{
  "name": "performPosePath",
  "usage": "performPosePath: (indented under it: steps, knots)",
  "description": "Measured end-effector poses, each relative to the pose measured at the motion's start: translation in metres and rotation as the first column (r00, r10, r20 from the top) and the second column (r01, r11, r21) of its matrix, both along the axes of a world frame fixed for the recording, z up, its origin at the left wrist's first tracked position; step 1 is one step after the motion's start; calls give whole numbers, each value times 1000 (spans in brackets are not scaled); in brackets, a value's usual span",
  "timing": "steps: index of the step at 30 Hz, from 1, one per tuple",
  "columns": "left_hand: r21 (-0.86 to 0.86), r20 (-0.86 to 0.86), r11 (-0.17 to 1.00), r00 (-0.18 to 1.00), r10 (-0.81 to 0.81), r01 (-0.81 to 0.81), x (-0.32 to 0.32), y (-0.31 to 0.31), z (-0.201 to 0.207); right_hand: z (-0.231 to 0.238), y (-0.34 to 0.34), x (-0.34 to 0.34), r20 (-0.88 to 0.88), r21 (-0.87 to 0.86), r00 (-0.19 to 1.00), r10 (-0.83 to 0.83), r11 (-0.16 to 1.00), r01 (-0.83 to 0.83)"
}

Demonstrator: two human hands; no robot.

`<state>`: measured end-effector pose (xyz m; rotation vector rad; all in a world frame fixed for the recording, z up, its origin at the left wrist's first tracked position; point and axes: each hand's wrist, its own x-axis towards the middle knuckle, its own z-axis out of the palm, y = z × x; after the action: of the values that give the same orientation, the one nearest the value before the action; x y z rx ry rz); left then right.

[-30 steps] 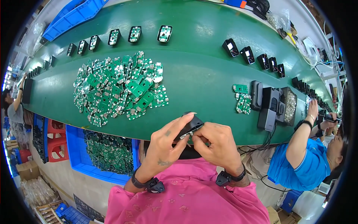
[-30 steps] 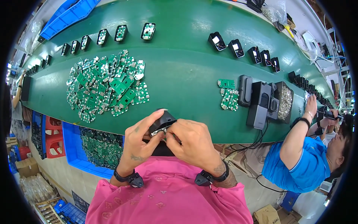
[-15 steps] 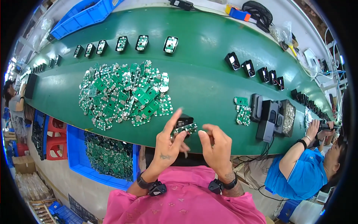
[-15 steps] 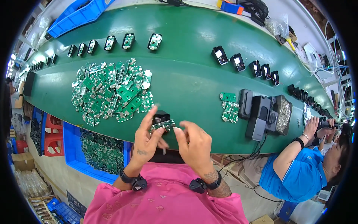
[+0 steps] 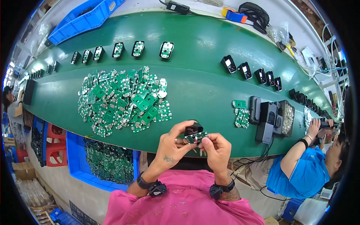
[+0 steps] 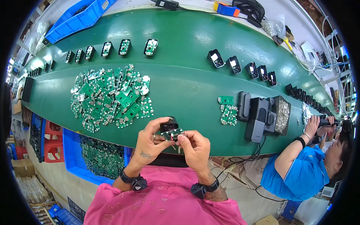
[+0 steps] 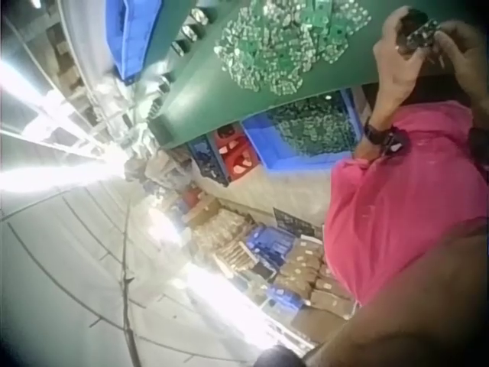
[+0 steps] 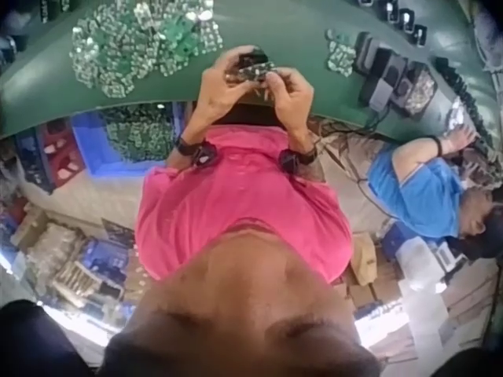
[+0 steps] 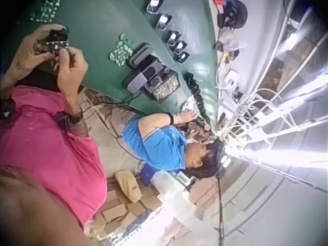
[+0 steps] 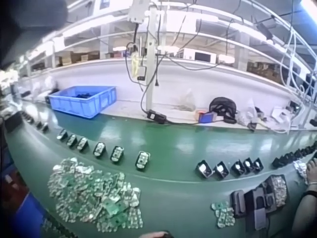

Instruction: The person assembles electronic devices by picking up a black plastic housing and a green circuit board, fitting the board into the housing, and placing the assembled unit onto the conveyor belt.

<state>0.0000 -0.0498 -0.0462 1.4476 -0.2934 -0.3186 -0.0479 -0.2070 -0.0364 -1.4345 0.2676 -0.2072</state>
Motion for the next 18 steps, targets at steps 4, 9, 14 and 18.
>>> performPosePath:
  steps: [4, 9, 14, 18]
  knots:
    - [50, 43, 999, 999, -20, 18, -2, -1, 10, 16, -22, 6, -71, -130, 994, 77, 988, -86]
    - [110, 84, 994, 996, -3, -6, -6, 0, 17, 36, -47, 18, -169, -145, 909, 381, 902, -405]
    - [92, 281, 976, 946, 164, -197, -11, -7, 15, 38, -27, 15, -206, -253, 907, 367, 876, -412]
    - [104, 464, 944, 854, 233, -314, -5, -7, 7, 34, -6, 6, -200, -155, 879, 433, 872, -465]
